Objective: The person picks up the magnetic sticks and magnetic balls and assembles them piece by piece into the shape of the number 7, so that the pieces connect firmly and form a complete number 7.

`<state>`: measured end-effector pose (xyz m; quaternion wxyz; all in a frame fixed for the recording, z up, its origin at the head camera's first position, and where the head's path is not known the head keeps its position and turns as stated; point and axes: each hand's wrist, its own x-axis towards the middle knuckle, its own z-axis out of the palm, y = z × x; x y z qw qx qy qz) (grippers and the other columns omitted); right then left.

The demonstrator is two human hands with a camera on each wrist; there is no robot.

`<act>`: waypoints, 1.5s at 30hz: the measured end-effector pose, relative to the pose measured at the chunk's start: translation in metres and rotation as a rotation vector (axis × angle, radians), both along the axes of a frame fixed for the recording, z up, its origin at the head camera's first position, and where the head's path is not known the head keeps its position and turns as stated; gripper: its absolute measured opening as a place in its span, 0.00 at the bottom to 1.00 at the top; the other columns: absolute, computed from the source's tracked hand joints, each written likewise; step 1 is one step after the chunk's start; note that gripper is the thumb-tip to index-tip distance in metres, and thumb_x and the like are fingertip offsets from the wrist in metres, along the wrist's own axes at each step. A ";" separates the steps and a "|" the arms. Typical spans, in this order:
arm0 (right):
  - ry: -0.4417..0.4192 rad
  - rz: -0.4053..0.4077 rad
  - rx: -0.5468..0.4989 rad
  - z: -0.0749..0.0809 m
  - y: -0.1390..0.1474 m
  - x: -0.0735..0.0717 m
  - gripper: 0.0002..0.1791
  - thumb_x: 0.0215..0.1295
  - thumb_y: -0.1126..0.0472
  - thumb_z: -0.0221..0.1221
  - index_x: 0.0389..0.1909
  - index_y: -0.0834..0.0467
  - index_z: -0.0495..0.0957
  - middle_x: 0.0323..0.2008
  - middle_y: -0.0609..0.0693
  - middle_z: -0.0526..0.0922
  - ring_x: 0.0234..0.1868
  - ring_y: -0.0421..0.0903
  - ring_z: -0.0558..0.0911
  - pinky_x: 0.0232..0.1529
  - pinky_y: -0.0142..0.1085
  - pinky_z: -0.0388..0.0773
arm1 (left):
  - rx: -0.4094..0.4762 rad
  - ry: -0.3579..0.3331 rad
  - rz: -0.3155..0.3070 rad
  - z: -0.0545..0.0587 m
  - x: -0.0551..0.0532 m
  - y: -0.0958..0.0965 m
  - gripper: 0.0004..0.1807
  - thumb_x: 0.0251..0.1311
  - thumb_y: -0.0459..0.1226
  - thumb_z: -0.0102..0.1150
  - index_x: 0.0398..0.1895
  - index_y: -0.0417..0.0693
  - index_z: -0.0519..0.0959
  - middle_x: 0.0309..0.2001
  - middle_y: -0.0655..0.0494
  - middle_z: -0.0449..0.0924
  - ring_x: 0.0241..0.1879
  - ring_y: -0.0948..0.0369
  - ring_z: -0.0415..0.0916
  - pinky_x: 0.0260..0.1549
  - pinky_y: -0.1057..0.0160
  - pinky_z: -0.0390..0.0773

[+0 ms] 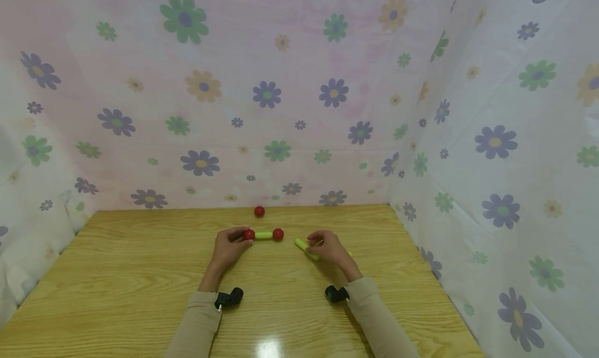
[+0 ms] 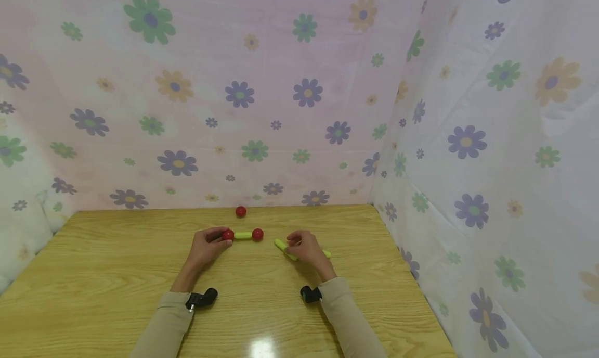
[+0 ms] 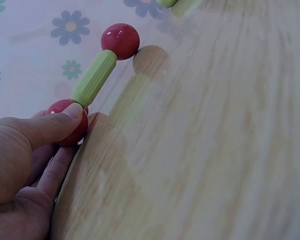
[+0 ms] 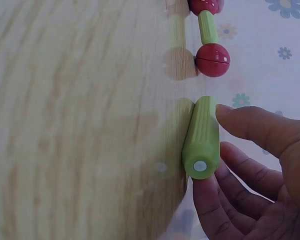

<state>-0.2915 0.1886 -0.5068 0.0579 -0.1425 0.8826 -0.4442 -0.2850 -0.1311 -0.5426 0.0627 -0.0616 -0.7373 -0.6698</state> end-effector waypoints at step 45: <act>-0.071 -0.014 0.092 0.002 -0.005 -0.002 0.16 0.62 0.59 0.71 0.48 0.63 0.83 0.37 0.51 0.84 0.36 0.43 0.81 0.35 0.35 0.81 | -0.020 -0.009 0.014 -0.001 0.000 0.001 0.24 0.58 0.23 0.69 0.59 0.28 0.79 0.58 0.29 0.78 0.61 0.39 0.76 0.54 0.65 0.84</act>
